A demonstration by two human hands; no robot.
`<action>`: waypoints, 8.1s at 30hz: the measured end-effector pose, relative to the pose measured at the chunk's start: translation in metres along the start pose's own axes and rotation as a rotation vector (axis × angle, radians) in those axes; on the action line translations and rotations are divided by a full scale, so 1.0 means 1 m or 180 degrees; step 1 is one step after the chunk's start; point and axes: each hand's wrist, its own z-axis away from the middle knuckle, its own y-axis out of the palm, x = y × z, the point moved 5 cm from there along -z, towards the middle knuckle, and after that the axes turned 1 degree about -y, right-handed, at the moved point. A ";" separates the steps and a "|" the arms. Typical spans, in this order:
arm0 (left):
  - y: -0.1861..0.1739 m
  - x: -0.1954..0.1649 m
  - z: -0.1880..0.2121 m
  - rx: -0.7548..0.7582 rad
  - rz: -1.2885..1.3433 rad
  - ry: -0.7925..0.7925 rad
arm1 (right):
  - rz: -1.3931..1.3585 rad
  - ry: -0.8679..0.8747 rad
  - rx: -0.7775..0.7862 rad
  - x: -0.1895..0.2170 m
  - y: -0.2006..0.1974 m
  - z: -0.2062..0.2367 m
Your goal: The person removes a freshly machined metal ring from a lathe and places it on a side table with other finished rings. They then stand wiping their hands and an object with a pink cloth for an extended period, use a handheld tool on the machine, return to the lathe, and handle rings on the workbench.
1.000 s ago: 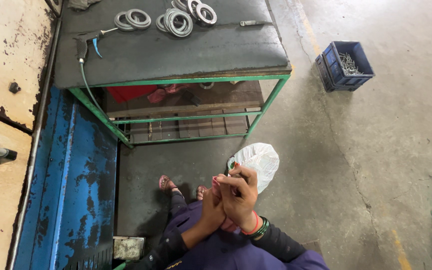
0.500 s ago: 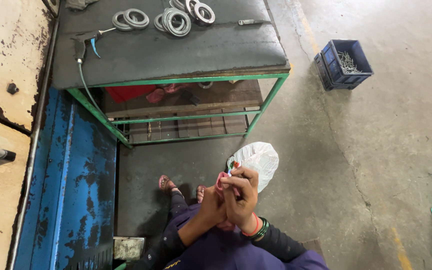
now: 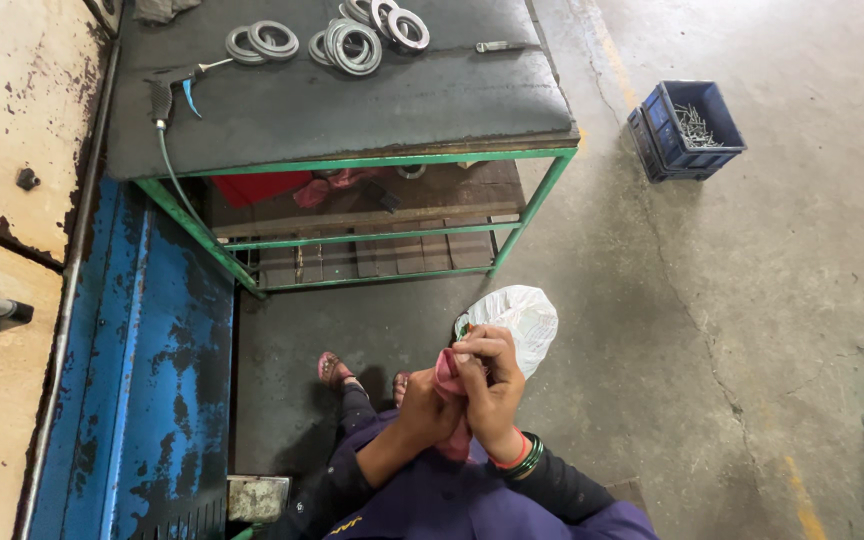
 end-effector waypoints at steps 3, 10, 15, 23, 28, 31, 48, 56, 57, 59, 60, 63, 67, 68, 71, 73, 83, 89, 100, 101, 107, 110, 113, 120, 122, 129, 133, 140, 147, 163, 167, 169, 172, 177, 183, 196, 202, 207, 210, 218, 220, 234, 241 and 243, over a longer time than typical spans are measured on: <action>-0.001 -0.001 -0.002 0.0052 -0.0110 0.0068 | -0.0329 0.0341 -0.0009 -0.010 -0.001 -0.001; 0.000 0.002 -0.003 0.0162 -0.0192 0.0088 | -0.0989 0.0705 -0.0008 -0.026 -0.002 -0.004; 0.001 -0.001 -0.005 0.0148 -0.0259 0.0200 | -0.1561 0.1112 -0.0060 -0.035 -0.004 -0.007; 0.004 0.008 0.001 0.0180 -0.0355 0.0371 | -0.2047 0.1581 -0.0213 -0.049 -0.007 -0.007; 0.007 0.016 0.004 0.0258 -0.0523 0.0396 | -0.2180 0.1997 -0.0283 -0.054 -0.008 -0.009; 0.007 0.012 0.006 0.0212 -0.0643 0.0588 | -0.2320 0.2214 -0.0194 -0.054 -0.008 -0.009; -0.002 -0.017 -0.012 0.0037 -0.0003 -0.0690 | -0.1369 0.1379 -0.0029 -0.037 -0.008 -0.009; 0.000 -0.014 -0.016 -0.0016 -0.0151 -0.0829 | -0.1138 0.0641 -0.0012 -0.020 -0.006 -0.005; 0.001 -0.013 -0.015 -0.0006 -0.0194 -0.0737 | -0.0975 0.0449 0.0104 -0.016 -0.004 -0.005; 0.003 -0.009 -0.012 -0.0020 -0.0278 -0.0611 | -0.0473 0.0277 0.0222 -0.011 -0.002 -0.005; 0.003 -0.007 -0.010 -0.0042 -0.0319 -0.0578 | -0.0222 0.0191 0.0276 -0.009 -0.001 -0.006; 0.004 -0.001 -0.006 -0.0095 -0.0252 -0.0517 | 0.0120 0.0031 0.0242 -0.004 0.000 -0.005; 0.005 0.001 -0.004 -0.0102 -0.0417 -0.0405 | -0.0177 0.0330 0.0169 -0.009 -0.001 -0.006; 0.005 0.001 -0.004 -0.0068 -0.0421 -0.0387 | -0.0264 0.0439 0.0140 -0.011 -0.002 -0.006; 0.005 0.000 -0.004 0.0018 -0.0460 -0.0346 | -0.0525 0.0574 0.0097 -0.016 -0.004 -0.006; 0.005 -0.001 -0.004 0.0052 -0.0526 -0.0338 | -0.0611 0.0623 0.0083 -0.018 -0.005 -0.006; 0.003 -0.010 -0.008 0.0074 -0.0501 -0.0384 | -0.0553 0.0789 -0.0053 -0.022 -0.008 -0.006; 0.003 -0.015 -0.011 0.0145 -0.0524 -0.0506 | -0.0515 0.0375 0.0099 -0.011 -0.007 -0.005; 0.009 0.004 0.000 0.0111 -0.0888 -0.0171 | -0.0333 0.0444 0.0071 -0.012 -0.007 -0.007; 0.010 0.006 0.001 0.0123 -0.0955 -0.0128 | -0.0367 0.0486 0.0077 -0.013 -0.007 -0.006; 0.009 0.008 0.002 0.0161 -0.1178 0.0114 | -0.0837 0.0925 -0.0048 -0.024 -0.009 -0.007; 0.007 0.005 0.000 0.0162 -0.1178 0.0186 | -0.1498 0.1342 -0.0155 -0.035 -0.009 -0.006; 0.006 0.001 -0.002 0.0163 -0.1166 0.0267 | -0.1616 0.1305 -0.0121 -0.037 -0.009 -0.004; 0.007 0.002 -0.001 0.0171 -0.1210 0.0296 | -0.1919 0.1478 -0.0200 -0.042 -0.011 -0.006; 0.008 0.003 0.000 0.0170 -0.1222 0.0316 | -0.1970 0.1382 -0.0142 -0.041 -0.010 -0.008; 0.007 0.000 -0.001 0.0217 -0.1083 0.0315 | -0.1907 0.1328 -0.0251 -0.042 -0.014 -0.011; 0.006 -0.007 -0.005 0.0204 -0.0831 -0.0008 | -0.1761 0.1364 -0.0300 -0.042 -0.014 -0.010; 0.001 -0.010 -0.007 0.0050 -0.0520 -0.0502 | -0.0663 0.0726 0.0016 -0.024 -0.004 -0.004; 0.004 -0.007 -0.007 0.0145 -0.0336 -0.0462 | -0.0710 0.0822 0.0028 -0.030 -0.008 -0.008; 0.008 0.012 0.002 0.0163 -0.0947 0.0190 | -0.1759 0.1564 -0.0207 -0.056 -0.015 -0.008; 0.008 0.015 0.003 0.0209 -0.1077 0.0181 | -0.1815 0.1751 -0.0202 -0.061 -0.017 -0.010; 0.009 0.015 0.003 0.0220 -0.1073 0.0166 | -0.1827 0.1753 -0.0198 -0.062 -0.017 -0.010; 0.008 0.008 0.002 0.0094 -0.1089 0.0337 | -0.1875 0.1734 -0.0216 -0.062 -0.016 -0.010; 0.006 0.001 -0.003 0.0097 -0.1018 -0.0148 | -0.1876 0.1773 -0.0286 -0.059 -0.012 -0.006; 0.004 0.005 0.000 0.0079 -0.0684 -0.0637 | -0.1190 0.1302 0.0034 -0.041 -0.006 0.003; 0.006 0.013 -0.001 0.0047 -0.0447 -0.0636 | -0.0655 0.0177 0.0405 -0.026 -0.004 0.003; 0.006 0.011 -0.004 0.0242 -0.0266 -0.0698 | -0.0993 0.0488 0.0173 -0.033 -0.011 -0.003; 0.007 0.011 -0.003 0.0340 -0.0311 -0.0640 | -0.0992 0.0547 0.0111 -0.036 -0.014 -0.004; 0.009 0.014 -0.002 0.0331 -0.0295 -0.0676 | -0.1317 0.0743 0.0039 -0.040 -0.014 -0.003; 0.008 0.016 0.001 0.0398 -0.0865 -0.0547 | -0.1757 0.1540 -0.0184 -0.059 -0.016 -0.005; 0.007 0.014 0.001 0.0434 -0.0950 -0.0553 | -0.1842 0.1633 -0.0197 -0.062 -0.015 -0.004; 0.001 0.002 -0.005 0.0061 -0.0493 -0.0662 | -0.0294 0.0395 0.0211 -0.035 -0.007 0.001; 0.004 0.003 -0.005 0.0109 -0.0628 -0.0578 | -0.1438 0.1008 0.0031 -0.055 -0.009 0.001; 0.004 0.002 -0.005 0.0158 -0.0680 -0.0512 | -0.1598 0.1148 -0.0023 -0.058 -0.012 0.001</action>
